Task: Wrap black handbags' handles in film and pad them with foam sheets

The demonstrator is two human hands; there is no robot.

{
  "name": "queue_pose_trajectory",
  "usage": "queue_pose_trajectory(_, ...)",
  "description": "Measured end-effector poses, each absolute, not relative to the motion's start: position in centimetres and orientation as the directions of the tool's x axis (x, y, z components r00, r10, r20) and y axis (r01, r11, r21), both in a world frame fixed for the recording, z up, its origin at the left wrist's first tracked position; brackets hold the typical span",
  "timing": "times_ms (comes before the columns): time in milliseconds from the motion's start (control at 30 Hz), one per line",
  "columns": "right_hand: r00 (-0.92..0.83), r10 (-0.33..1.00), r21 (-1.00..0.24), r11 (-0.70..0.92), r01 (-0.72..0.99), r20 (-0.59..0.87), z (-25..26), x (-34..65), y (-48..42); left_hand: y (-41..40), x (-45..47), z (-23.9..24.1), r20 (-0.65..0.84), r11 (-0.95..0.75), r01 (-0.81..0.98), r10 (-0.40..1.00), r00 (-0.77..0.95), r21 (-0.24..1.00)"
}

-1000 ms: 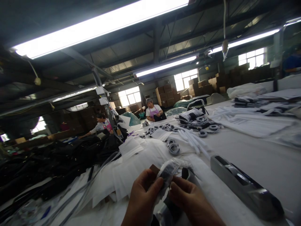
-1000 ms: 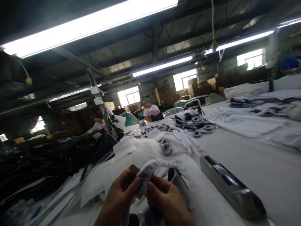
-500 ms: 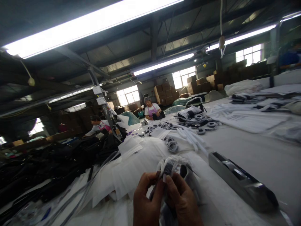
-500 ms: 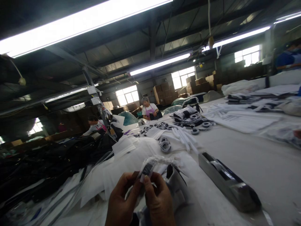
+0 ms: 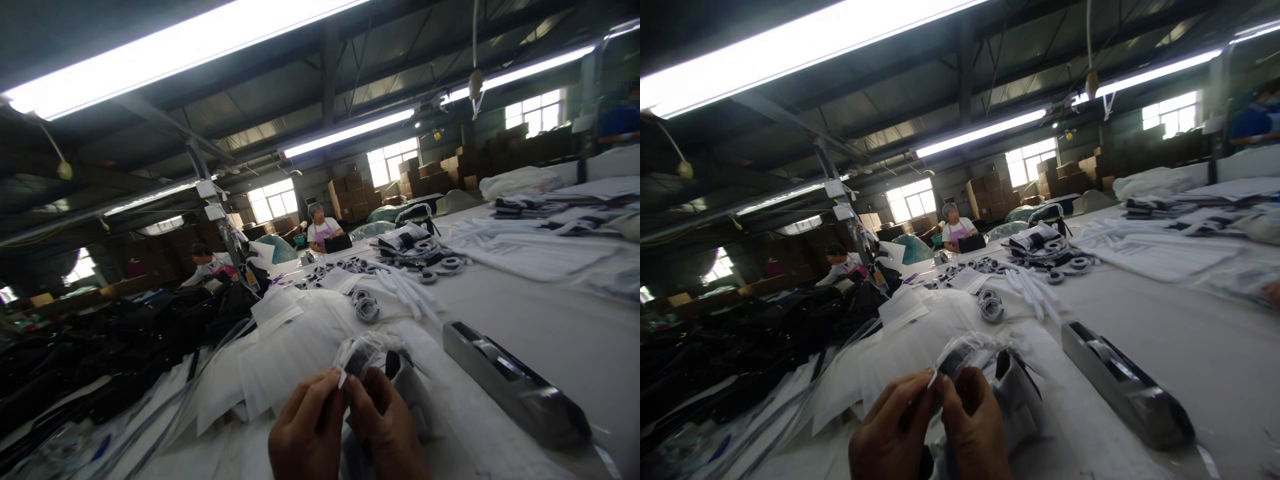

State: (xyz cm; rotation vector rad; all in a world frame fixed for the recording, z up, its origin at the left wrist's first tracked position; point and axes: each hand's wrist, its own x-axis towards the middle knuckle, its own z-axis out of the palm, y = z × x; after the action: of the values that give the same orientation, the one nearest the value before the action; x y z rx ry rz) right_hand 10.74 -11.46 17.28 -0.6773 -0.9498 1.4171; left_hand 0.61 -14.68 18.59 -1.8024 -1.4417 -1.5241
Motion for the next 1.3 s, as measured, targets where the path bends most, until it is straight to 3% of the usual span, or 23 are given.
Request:
queue_pose_trajectory(333,-0.212,0.969,-0.813,-0.019,-0.582,0.129,16.8,11.6,-11.3,-15.4,-0.2,18.8,0.869,-0.318,0.930,0.388,0.307,-0.187)
queue_pose_trajectory(533,-0.232,0.964,-0.804,-0.033,-0.593,0.131,16.9,11.9,-11.2,-15.5,-0.6,18.1,0.829,-0.240,0.918,0.401,0.390,-0.315)
queue_pose_trajectory(667,-0.262,0.950,-0.823,-0.010,-0.567,0.169,17.0,12.5,-11.2,-15.5,-0.6,18.1,0.831,-0.248,0.917,0.396,0.391,-0.313)
queue_pose_trajectory(733,-0.267,0.947,-0.844,0.006,-0.536,0.177,17.2,12.9,-11.1,-15.6,-0.7,18.5,0.842,-0.307,0.925,0.416,0.343,-0.224)
queue_pose_trajectory(833,-0.299,0.938,-0.878,0.011,-0.478,0.175,17.5,13.6,-10.8,-15.4,-1.0,19.8,0.806,-0.422,0.897,0.572,0.152,0.130)
queue_pose_trajectory(933,-0.360,0.913,-0.877,-0.004,-0.480,0.193,17.8,14.1,-10.4,-15.0,-1.1,21.4,0.588,-0.365,0.729,0.807,-0.063,0.579)
queue_pose_trajectory(1000,-0.374,0.907,-0.872,-0.014,-0.489,0.195,18.1,14.3,-10.4,-14.6,-1.0,22.3,0.396,-0.282,0.568,0.914,-0.085,0.773)
queue_pose_trajectory(1067,-0.359,0.913,-0.882,0.001,-0.471,0.193,18.5,14.3,-10.7,-14.2,-0.8,22.6,0.269,-0.223,0.429,0.962,-0.047,0.875)
queue_pose_trajectory(1200,-0.373,0.887,-0.924,0.131,-0.359,0.271,18.7,14.9,-10.4,-13.7,-0.5,22.4,0.206,-0.153,0.345,0.971,-0.122,0.926)
queue_pose_trajectory(1300,-0.293,0.882,-0.927,0.371,-0.051,0.369,17.7,18.4,-8.0,-13.6,-0.9,22.2,0.158,-0.071,0.371,0.965,-0.210,0.926)
